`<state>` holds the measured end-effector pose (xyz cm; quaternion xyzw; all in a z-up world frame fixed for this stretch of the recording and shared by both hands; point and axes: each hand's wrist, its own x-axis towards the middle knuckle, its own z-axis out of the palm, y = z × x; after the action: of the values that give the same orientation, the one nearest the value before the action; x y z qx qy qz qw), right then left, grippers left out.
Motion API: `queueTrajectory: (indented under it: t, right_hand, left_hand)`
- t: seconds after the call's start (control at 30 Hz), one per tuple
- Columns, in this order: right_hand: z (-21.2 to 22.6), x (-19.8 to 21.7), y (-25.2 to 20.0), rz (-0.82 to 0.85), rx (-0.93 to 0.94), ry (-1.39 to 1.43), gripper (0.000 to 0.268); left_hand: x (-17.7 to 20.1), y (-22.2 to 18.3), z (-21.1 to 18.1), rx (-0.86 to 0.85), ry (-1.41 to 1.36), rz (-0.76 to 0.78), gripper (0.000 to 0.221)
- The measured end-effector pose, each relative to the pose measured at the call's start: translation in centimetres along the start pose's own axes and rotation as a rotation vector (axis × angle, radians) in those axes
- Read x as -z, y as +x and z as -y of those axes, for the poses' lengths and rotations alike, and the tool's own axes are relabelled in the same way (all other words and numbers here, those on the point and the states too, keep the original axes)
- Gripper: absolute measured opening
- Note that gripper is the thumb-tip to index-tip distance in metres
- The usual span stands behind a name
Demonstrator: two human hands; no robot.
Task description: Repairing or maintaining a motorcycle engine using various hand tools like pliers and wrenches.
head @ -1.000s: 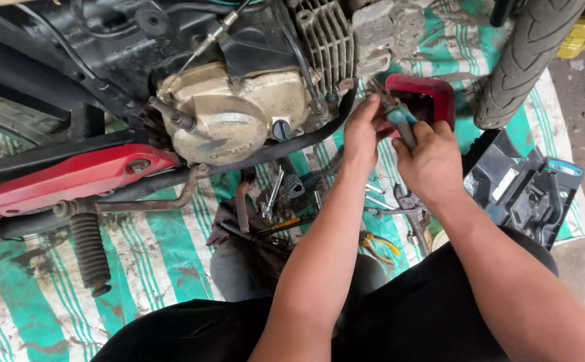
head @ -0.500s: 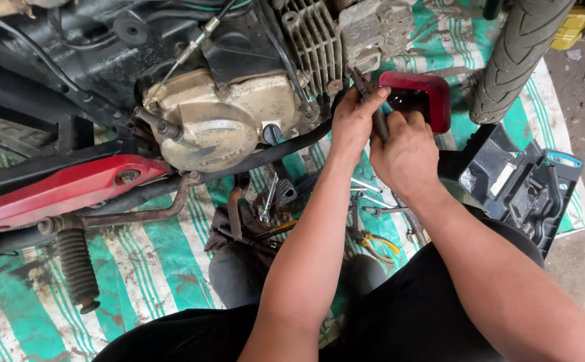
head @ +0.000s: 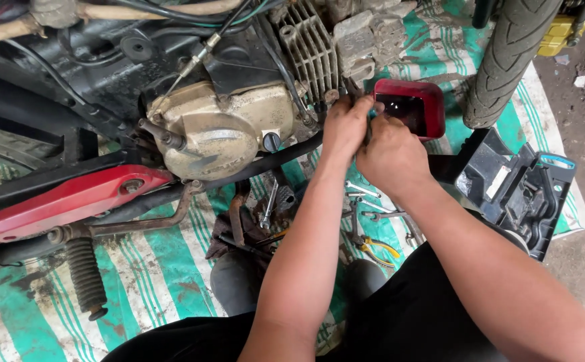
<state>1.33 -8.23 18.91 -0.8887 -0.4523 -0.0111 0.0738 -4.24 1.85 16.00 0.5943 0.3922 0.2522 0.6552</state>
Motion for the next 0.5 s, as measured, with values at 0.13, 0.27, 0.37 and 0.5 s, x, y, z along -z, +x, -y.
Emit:
queueTrajectory:
  t: [0.13,0.27,0.37,0.5]
  right_hand:
    - [-0.3,1.8,0.2,-0.151,0.274,-0.360,0.015]
    - [-1.8,2.0,2.0,-0.242,0.456,-0.498,0.012]
    - [-2.3,2.2,3.3,-0.333,0.584,-0.661,0.010]
    - [-2.5,2.7,4.6,-0.409,0.743,-0.703,0.008]
  left_hand:
    - [-0.9,0.0,-0.5,0.079,-0.199,-0.058,0.055]
    - [-2.5,-0.2,-1.4,0.119,-0.575,-0.142,0.042]
    - [-4.0,1.8,0.6,0.165,-0.952,-0.181,0.020]
    - [-5.0,2.1,0.5,0.305,-1.086,-0.311,0.027]
